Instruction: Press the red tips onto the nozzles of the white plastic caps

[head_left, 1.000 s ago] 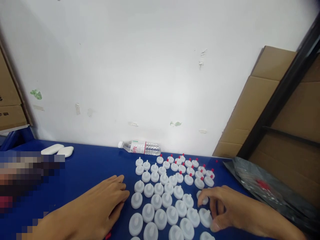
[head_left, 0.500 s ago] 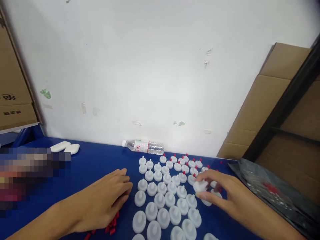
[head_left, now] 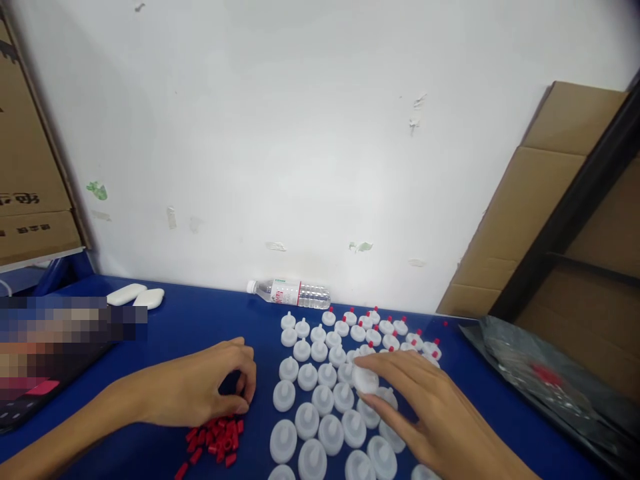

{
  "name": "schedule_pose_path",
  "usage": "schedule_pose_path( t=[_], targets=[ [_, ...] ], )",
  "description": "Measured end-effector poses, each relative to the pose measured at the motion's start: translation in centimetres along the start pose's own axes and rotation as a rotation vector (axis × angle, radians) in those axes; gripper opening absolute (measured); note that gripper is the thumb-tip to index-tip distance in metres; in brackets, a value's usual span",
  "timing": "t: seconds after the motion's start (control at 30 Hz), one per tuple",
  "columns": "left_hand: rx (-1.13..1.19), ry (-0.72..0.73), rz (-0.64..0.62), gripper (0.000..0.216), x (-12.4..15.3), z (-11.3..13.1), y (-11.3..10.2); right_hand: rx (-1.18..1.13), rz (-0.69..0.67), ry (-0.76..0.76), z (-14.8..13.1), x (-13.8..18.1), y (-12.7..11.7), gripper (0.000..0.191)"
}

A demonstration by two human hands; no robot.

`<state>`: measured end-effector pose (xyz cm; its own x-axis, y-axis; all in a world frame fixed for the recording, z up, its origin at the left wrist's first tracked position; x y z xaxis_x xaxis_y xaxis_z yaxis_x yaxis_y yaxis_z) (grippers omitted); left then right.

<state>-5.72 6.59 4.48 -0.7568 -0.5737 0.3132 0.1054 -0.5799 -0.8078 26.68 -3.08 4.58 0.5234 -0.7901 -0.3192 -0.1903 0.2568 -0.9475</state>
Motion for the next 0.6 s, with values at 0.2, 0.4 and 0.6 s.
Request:
schedule_pose_path(
  t=[0.2, 0.4, 0.6],
  targets=[
    [0.07, 0.095, 0.249, 0.011, -1.2, 1.4, 0.3, 0.017, 0.023, -0.046, -2.0, -0.4, 0.1, 0.033],
    [0.213, 0.339, 0.465, 0.026, -2.6, 3.2, 2.6, -0.007, 0.041, -0.043, -2.8, -0.6, 0.4, 0.035],
    [0.621, 0.298, 0.497, 0.021, -2.8, 4.4, 4.4, 0.018, 0.138, -0.148, -3.1, -0.6, 0.5, 0.035]
  ],
)
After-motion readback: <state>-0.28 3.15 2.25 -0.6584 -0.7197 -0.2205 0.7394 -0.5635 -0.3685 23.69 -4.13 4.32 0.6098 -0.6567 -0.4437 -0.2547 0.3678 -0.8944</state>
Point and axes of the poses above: each hand's wrist, its own x-axis away from the middle knuckle, its own y-axis out of the palm, z = x × y, the point moved 2 cm from there along -x, towards the middle knuckle, and after that the axes turned 12 degrees about -z, right-handed, at the moved point
